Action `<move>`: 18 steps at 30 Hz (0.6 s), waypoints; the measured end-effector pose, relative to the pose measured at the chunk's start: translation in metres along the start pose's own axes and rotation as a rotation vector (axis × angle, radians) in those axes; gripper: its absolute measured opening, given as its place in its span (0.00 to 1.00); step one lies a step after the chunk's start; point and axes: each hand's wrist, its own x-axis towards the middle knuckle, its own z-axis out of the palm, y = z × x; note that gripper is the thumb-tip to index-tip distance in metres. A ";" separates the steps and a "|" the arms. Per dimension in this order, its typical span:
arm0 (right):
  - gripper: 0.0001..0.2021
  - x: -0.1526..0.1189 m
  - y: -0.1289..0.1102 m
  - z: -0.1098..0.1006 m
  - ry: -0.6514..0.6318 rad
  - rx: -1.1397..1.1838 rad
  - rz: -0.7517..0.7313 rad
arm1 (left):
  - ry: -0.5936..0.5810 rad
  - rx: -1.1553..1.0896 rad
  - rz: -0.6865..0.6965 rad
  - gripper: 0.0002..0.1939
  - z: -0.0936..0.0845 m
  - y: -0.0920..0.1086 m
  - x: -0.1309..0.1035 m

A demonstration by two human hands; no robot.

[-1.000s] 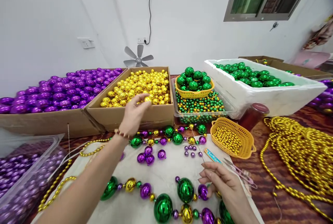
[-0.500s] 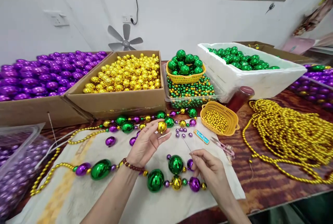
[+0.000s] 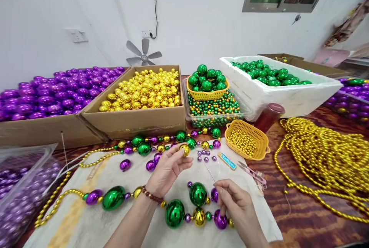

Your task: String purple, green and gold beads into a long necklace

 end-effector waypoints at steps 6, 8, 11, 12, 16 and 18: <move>0.18 -0.003 0.008 0.007 0.041 -0.003 -0.021 | 0.059 -0.069 0.056 0.11 0.002 -0.020 0.002; 0.19 -0.005 0.007 0.008 0.047 -0.021 -0.040 | 0.072 -0.120 0.054 0.11 0.003 -0.022 0.002; 0.18 -0.008 0.006 0.009 0.040 -0.066 -0.077 | 0.074 -0.174 0.037 0.14 0.003 -0.020 0.003; 0.17 -0.010 0.005 0.010 0.035 -0.086 -0.093 | 0.072 -0.192 0.023 0.14 0.002 -0.019 0.003; 0.15 -0.012 0.004 0.012 0.010 -0.162 -0.165 | 0.097 -0.285 -0.039 0.11 0.001 -0.015 0.005; 0.15 -0.013 0.003 0.014 0.005 -0.198 -0.184 | 0.119 -0.334 -0.067 0.10 0.001 -0.014 0.005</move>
